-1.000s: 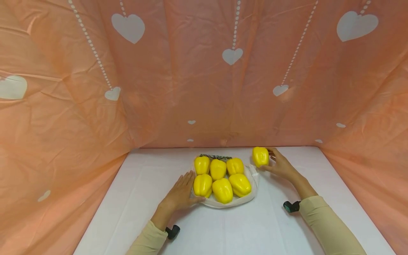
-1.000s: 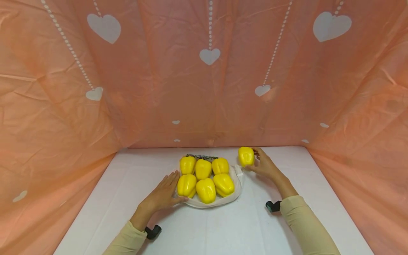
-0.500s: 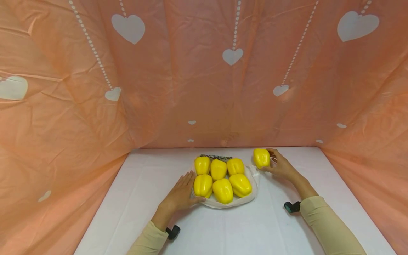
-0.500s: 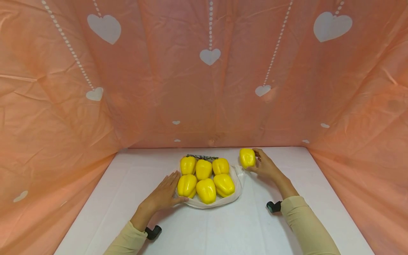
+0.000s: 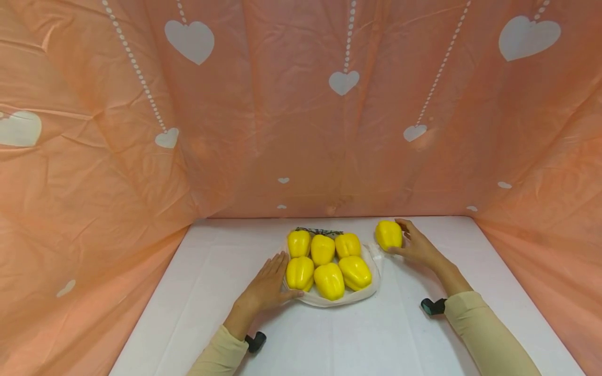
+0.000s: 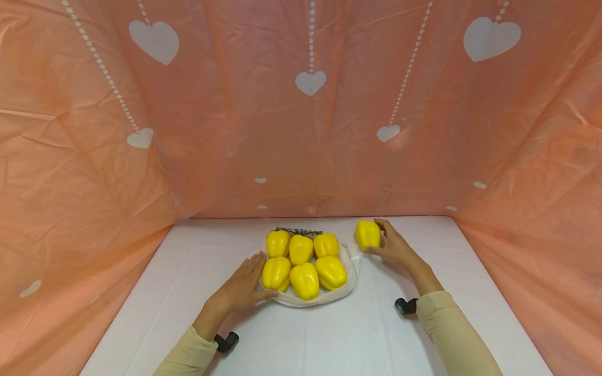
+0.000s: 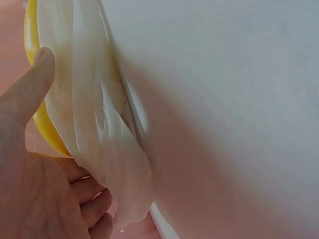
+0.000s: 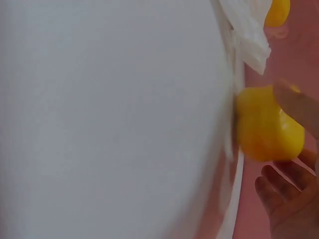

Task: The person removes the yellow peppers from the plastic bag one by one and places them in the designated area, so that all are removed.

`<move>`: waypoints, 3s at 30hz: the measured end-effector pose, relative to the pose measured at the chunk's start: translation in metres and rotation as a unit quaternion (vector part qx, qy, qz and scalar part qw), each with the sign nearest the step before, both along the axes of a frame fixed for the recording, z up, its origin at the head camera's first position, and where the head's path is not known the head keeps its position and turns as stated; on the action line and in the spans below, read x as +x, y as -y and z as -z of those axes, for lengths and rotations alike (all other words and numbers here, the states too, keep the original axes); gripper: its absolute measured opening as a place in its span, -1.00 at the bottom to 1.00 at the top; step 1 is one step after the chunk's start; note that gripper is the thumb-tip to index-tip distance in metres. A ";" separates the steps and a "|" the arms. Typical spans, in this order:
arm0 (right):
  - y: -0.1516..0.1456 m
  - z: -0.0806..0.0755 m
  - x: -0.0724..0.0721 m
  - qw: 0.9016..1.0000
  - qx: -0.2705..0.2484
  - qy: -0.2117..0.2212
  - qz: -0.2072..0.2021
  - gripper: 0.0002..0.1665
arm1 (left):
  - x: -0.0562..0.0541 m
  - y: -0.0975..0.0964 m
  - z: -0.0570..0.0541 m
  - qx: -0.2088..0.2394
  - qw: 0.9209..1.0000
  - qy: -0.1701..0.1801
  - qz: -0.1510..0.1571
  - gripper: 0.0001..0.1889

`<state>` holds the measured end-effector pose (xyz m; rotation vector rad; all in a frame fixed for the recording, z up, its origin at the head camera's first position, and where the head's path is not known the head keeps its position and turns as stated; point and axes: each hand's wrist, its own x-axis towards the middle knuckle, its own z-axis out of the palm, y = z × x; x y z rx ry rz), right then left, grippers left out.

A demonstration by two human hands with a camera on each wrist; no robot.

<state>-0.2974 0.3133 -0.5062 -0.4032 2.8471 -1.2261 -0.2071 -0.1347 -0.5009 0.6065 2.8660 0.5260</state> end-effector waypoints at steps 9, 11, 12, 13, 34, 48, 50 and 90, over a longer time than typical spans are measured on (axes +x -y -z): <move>0.006 -0.012 0.009 0.998 0.017 -0.063 0.007 0.06 | 0.000 -0.001 -0.001 0.007 1.000 -0.001 -0.001 0.17; 0.009 -0.015 0.012 0.997 0.016 -0.069 0.004 0.03 | 0.000 -0.001 -0.001 0.006 1.000 -0.001 -0.002 0.17; 0.011 -0.016 0.014 0.997 0.015 -0.070 0.003 0.02 | 0.001 -0.001 -0.001 0.006 1.000 0.000 -0.002 0.17; 0.013 -0.017 0.016 0.997 0.014 -0.071 0.003 0.01 | 0.001 -0.001 -0.001 0.007 1.000 -0.001 -0.002 0.17; 0.057 -0.026 0.061 0.992 -0.002 -0.063 -0.109 -0.09 | -0.001 0.001 0.002 0.006 1.000 0.009 -0.006 0.18; 0.072 -0.017 0.074 0.991 -0.006 -0.028 -0.133 -0.10 | -0.001 0.001 0.001 0.009 1.000 0.010 0.001 0.18; 0.074 -0.017 0.074 0.990 -0.009 -0.027 -0.136 -0.09 | 0.000 0.001 0.000 0.011 1.000 0.009 0.004 0.18; 0.070 -0.012 0.073 0.982 0.025 -0.001 -0.187 -0.06 | 0.001 0.000 0.001 0.016 1.000 0.004 0.003 0.17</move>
